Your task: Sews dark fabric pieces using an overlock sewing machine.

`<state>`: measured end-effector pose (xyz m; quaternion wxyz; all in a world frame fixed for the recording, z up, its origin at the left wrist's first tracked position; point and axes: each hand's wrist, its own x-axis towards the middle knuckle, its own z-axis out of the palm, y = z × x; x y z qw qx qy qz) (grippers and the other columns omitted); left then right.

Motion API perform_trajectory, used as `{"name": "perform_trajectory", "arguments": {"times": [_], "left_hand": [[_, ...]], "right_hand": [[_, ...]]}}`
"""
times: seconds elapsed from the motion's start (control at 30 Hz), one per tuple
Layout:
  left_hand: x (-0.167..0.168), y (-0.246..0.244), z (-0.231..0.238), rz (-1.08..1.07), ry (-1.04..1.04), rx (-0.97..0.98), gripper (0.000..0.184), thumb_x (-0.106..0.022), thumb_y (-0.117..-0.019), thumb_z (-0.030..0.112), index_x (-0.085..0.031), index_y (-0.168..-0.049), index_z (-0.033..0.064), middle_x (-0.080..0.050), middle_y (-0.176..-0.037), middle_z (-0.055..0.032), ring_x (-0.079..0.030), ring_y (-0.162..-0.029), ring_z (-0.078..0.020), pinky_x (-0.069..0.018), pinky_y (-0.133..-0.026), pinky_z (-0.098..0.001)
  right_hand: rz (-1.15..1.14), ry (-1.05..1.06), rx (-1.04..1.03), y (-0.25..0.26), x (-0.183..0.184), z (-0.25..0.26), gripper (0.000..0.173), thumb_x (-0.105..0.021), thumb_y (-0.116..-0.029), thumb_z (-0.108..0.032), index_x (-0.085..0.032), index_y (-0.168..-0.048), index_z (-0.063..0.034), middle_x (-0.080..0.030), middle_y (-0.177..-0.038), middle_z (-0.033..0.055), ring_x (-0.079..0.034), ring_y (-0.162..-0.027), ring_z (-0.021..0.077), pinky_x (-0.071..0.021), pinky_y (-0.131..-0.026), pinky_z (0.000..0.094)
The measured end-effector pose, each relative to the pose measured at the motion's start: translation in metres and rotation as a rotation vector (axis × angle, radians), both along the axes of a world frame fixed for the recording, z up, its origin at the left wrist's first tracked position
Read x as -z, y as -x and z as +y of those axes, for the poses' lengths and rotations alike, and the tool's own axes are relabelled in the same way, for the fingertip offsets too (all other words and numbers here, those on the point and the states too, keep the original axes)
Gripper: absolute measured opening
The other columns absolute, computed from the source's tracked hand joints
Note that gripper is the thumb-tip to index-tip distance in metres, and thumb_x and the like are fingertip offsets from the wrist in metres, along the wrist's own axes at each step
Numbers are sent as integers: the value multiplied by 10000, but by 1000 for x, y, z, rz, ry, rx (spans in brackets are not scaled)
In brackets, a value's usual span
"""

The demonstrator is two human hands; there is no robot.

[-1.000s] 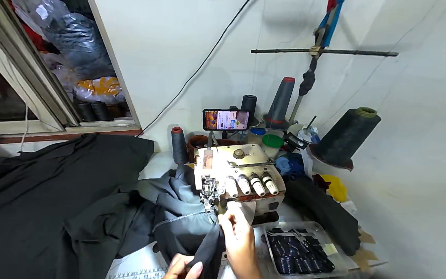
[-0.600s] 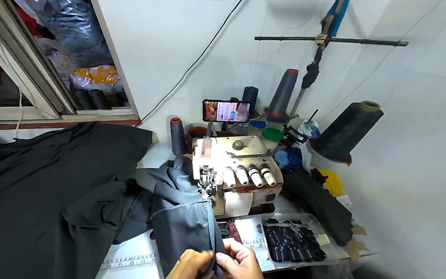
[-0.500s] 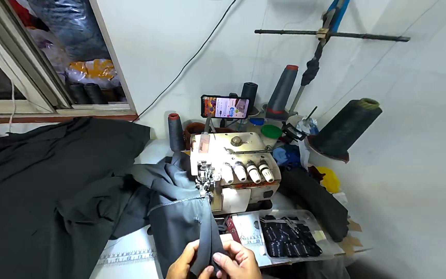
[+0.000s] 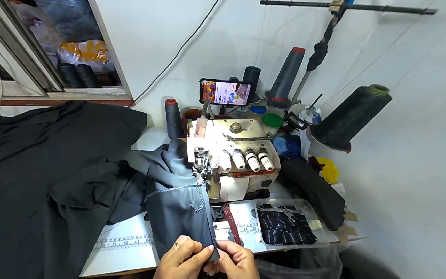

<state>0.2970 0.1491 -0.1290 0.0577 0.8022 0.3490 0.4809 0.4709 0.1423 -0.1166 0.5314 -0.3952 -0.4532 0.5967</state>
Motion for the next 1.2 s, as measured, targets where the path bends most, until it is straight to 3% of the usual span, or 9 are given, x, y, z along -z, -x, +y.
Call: {"name": "perform_trajectory", "arguments": {"times": [0.33,0.5,0.57,0.63,0.7,0.77,0.87,1.0,1.2], "left_hand": [[12,3,4,95,-81,-32,217,-545,-1025,107,-723,-1149,95,-597,-893,-70,-545,-865,-184,-431,-869,-254],[8,18,1,56,81,-147,237,-557,-1041,238,-752,-1133,140,-673,-990,-89,-623,-983,-186,-486,-924,-317],[3,34,4,-123,215,-404,304,-569,-1015,239,-703,-1149,2,-650,-1088,-188,-634,-939,-148,-540,-818,-278],[-2,49,15,-373,452,-566,482,-556,-1012,236,-504,-1348,-106,-609,-1164,-190,-568,-693,-63,-494,-568,-223],[-7,57,24,-682,762,-487,475,-516,-1033,180,-391,-1448,-13,-636,-1003,-51,-555,-534,-38,-488,-446,-212],[-9,61,29,-914,940,-329,235,-450,-1057,96,-507,-1282,55,-657,-836,-1,-547,-486,-36,-488,-421,-194],[-11,68,31,-986,879,-349,184,-468,-1016,16,-625,-941,73,-613,-671,56,-493,-452,0,-451,-430,-155],[-22,85,27,-972,743,-382,192,-466,-1031,38,-628,-942,90,-639,-697,60,-561,-500,-9,-498,-466,-158],[-16,81,20,-1199,869,-129,221,-316,-1083,87,-535,-1093,116,-692,-1033,-4,-688,-983,-101,-592,-884,-322]], "right_hand": [[117,47,-28,2,5,-2,247,-448,-999,59,-676,-1090,86,-763,-839,69,-743,-721,126,-638,-732,306],[34,26,57,9,7,5,139,-584,-967,46,-721,-976,69,-746,-765,62,-720,-654,105,-627,-671,275],[-32,-56,102,11,4,5,130,-596,-943,51,-724,-942,73,-719,-772,43,-691,-656,67,-612,-671,246],[-32,-139,119,11,1,3,125,-587,-936,59,-711,-933,71,-699,-802,28,-670,-673,43,-601,-677,224],[15,-160,108,11,0,1,132,-560,-954,65,-690,-946,45,-707,-788,-2,-677,-671,35,-604,-675,230],[39,-133,98,11,6,3,151,-542,-970,63,-689,-952,32,-715,-759,-13,-680,-655,40,-603,-666,237],[-10,-54,121,11,18,6,132,-563,-961,56,-691,-928,46,-704,-719,10,-670,-622,54,-594,-641,240],[-102,-147,180,15,18,2,55,-663,-882,81,-705,-915,68,-721,-804,47,-691,-680,52,-608,-674,224],[-226,-338,318,26,29,6,200,-678,-826,113,-629,-1017,80,-728,-873,74,-700,-719,59,-610,-684,232]]}}
